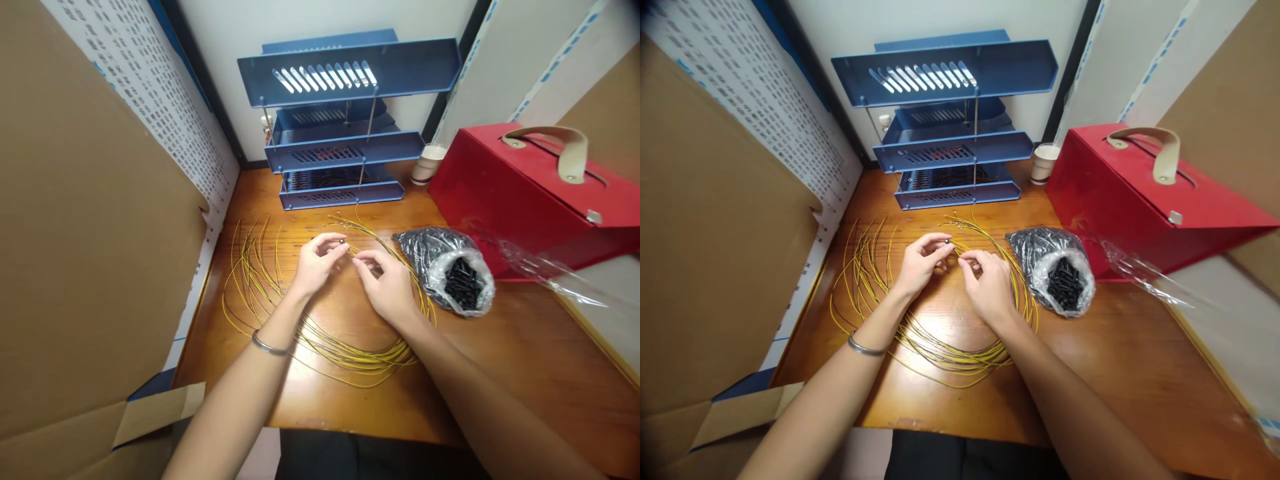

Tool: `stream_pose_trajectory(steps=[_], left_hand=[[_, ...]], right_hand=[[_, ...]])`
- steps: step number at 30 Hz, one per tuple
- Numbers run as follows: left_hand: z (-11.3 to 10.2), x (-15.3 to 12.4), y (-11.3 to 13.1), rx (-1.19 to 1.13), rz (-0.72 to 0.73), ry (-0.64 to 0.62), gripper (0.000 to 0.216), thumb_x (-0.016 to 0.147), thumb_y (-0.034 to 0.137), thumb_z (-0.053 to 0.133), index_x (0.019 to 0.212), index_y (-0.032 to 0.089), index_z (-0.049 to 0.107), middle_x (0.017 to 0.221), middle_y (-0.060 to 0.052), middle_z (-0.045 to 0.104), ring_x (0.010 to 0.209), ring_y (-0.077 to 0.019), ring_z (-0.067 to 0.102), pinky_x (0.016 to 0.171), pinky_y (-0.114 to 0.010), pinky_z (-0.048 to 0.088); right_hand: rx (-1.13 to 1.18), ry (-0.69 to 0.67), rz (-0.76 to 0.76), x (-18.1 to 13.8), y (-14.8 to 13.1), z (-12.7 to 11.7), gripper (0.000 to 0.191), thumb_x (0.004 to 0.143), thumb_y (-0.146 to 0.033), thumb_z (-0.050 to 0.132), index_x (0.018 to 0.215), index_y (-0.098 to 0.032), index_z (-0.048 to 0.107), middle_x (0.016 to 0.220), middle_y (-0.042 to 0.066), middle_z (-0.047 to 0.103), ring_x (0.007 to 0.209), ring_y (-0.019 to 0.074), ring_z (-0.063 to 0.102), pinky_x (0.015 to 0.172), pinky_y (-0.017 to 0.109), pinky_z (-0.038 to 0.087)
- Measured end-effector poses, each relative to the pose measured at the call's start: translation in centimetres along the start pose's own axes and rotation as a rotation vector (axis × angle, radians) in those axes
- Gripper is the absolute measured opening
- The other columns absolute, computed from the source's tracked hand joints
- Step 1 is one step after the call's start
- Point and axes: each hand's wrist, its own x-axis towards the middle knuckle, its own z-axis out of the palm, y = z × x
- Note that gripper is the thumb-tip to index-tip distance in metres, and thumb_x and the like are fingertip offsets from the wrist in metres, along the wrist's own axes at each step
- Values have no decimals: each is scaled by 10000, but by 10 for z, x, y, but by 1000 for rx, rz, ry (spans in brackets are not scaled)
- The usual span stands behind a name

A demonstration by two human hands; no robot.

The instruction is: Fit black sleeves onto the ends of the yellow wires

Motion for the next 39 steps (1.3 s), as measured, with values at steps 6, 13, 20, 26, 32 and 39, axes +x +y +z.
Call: stream_pose_trajectory(steps=[6,13,20,26,32,39], left_hand=[[2,2,-5,-33,-5,-36,416,649,394,846,951,135,724,787,-30,697,595,-88,576,526,-206,473],[4,0,-4,-42,5,-43,386,641,381,866,911,132,745,775,-34,712,630,-91,592,618,-223,480],[10,-5,-3,-70,11,-49,390,648,355,860,937,119,748,756,-23,695,546,-67,552,500,-195,450],[12,-7,-5,-134,28,-31,413,626,352,868,938,111,742,794,-32,691,573,-84,570,449,-192,490],[12,-5,-7,-159,25,-13,423,642,348,853,987,122,759,856,-46,703,579,-72,560,446,-175,483],[13,-6,-4,-173,76,11,492,670,331,837,1106,133,726,799,-15,672,557,-65,540,445,-173,483]], right_hand=[[-44,51,-25,-2,4,1,162,915,-284,554,867,-206,686,877,63,736,801,218,651,773,335,486],[-9,111,-131,-5,12,1,151,912,-278,578,849,-189,683,833,59,717,748,221,622,734,359,466],[-23,144,-222,-4,8,0,124,923,-227,580,851,-180,669,812,48,688,738,201,605,705,331,450],[-45,106,-254,3,9,1,139,916,-201,593,786,-178,637,734,22,633,685,174,575,662,305,414],[-60,96,-306,9,11,7,157,942,-210,558,789,-195,586,774,18,621,700,169,561,682,307,398],[-105,127,-348,14,9,7,138,935,-216,553,797,-206,557,794,35,631,725,195,576,681,325,395]])
